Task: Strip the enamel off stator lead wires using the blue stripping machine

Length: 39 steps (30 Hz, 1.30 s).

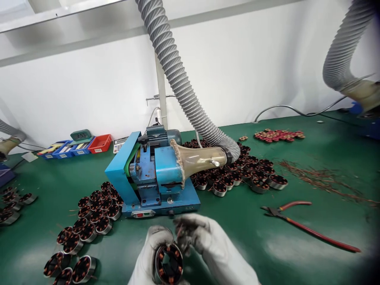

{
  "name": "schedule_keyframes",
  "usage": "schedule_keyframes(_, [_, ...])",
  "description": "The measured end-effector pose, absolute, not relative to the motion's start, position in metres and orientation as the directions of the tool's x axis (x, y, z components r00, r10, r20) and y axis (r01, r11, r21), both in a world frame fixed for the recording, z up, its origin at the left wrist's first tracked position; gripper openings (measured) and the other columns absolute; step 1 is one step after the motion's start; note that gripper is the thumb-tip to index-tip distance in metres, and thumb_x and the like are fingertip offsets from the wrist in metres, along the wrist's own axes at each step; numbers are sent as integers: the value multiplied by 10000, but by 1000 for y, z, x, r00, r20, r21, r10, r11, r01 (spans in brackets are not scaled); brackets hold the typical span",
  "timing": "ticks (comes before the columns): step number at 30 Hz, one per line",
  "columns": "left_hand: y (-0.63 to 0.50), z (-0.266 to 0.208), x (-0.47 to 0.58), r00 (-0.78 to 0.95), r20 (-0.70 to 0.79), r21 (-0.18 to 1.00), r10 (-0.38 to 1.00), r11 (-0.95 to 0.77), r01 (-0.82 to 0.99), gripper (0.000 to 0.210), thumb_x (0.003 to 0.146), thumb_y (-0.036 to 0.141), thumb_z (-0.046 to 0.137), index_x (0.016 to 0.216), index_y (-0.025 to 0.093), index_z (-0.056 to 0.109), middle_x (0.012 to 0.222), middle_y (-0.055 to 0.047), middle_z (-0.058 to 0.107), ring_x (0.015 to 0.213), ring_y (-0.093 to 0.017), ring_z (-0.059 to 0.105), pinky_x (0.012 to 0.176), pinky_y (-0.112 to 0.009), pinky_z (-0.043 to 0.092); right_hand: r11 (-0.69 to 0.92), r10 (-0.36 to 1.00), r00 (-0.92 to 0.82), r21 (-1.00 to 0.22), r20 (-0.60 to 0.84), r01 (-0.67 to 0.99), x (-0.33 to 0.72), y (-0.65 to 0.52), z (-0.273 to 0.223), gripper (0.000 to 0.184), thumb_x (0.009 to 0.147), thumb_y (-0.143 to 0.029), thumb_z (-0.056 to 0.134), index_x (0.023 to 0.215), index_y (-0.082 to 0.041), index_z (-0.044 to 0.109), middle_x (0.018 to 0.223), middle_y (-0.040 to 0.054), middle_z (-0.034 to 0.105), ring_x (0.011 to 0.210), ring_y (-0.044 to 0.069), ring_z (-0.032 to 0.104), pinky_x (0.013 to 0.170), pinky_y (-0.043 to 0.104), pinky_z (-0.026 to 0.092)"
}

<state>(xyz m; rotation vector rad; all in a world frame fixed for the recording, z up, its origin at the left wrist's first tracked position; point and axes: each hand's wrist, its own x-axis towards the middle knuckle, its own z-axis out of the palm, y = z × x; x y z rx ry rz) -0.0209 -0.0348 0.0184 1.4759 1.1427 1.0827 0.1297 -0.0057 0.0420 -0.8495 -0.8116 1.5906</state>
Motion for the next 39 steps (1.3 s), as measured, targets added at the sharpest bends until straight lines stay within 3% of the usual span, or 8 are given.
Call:
schedule_keyframes(5, [-29, 16, -7, 122, 205, 924, 971, -233, 304, 320, 551, 132, 644, 843, 239, 571, 890, -41, 506, 851, -211, 537, 690, -285, 492, -67, 996, -85, -924, -37, -378, 115, 4, 38, 439, 607, -461, 701, 445, -185, 401, 481, -68, 334, 473, 74, 307, 443, 212, 303])
schedule_keyframes(10, [-19, 9, 0, 122, 254, 905, 959, -281, 318, 376, 530, 88, 631, 846, 260, 523, 835, -6, 486, 708, -169, 533, 668, -306, 490, 30, 977, 205, -902, -65, -431, 131, 16, 29, 339, 727, -510, 576, 598, -201, 519, 535, -30, 469, 458, 107, 427, 426, 230, 389])
schedule_keyframes(13, [-9, 1, 0, 68, 273, 921, 960, -281, 270, 472, 575, 105, 626, 996, 276, 497, 966, -30, 501, 809, -193, 563, 720, -314, 491, 272, 922, 312, -957, 229, -99, 135, 7, 22, 181, 773, -380, 582, 719, -213, 630, 660, 32, 630, 604, 168, 583, 576, 283, 492])
schedule_keyframes(15, [-1, -7, 1, 42, 302, 920, 952, -303, 249, 489, 631, 154, 619, 1083, 267, 471, 1061, -60, 500, 942, -230, 554, 807, -341, 476, 472, 846, 167, -857, 506, 206, 132, 2, 16, 118, 752, -300, 612, 833, -233, 666, 829, 66, 708, 741, 212, 649, 685, 327, 516])
schedule_keyframes(17, [7, -15, 3, 13, 323, 915, 946, -316, 251, 388, 719, 205, 567, 1095, 245, 479, 1108, -85, 502, 1023, -245, 529, 873, -368, 448, 542, 791, 49, -737, 609, 404, 126, 3, 12, 190, 746, -289, 615, 924, -239, 659, 936, 77, 714, 810, 227, 664, 729, 343, 521])
schedule_keyframes(24, [36, -28, 23, -151, 195, 964, 969, -161, 214, 287, 746, 222, 544, 1029, 213, 495, 1087, -108, 577, 1001, -230, 556, 900, -379, 430, 245, 940, 95, -844, 328, 478, 113, 36, 6, 293, 835, -361, 434, 946, -185, 641, 894, 98, 701, 821, 231, 647, 754, 366, 513])
schedule_keyframes(28, [48, -21, 33, -172, 70, 991, 983, -48, 127, 324, 748, 223, 541, 1061, 197, 461, 1094, -109, 592, 1005, -214, 569, 907, -364, 429, 225, 945, 102, -845, 310, 486, 113, 51, 4, 285, 842, -317, 404, 905, -177, 644, 885, 98, 687, 838, 233, 621, 795, 388, 477])
schedule_keyframes(39, [59, -11, 41, -160, 78, 995, 984, -66, 78, 357, 693, 165, 567, 1039, 184, 483, 1083, -122, 547, 988, -205, 573, 899, -349, 436, 141, 969, 130, -899, 212, 414, 117, 65, 8, 327, 828, -310, 381, 872, -155, 666, 857, 114, 694, 826, 263, 627, 771, 403, 474])
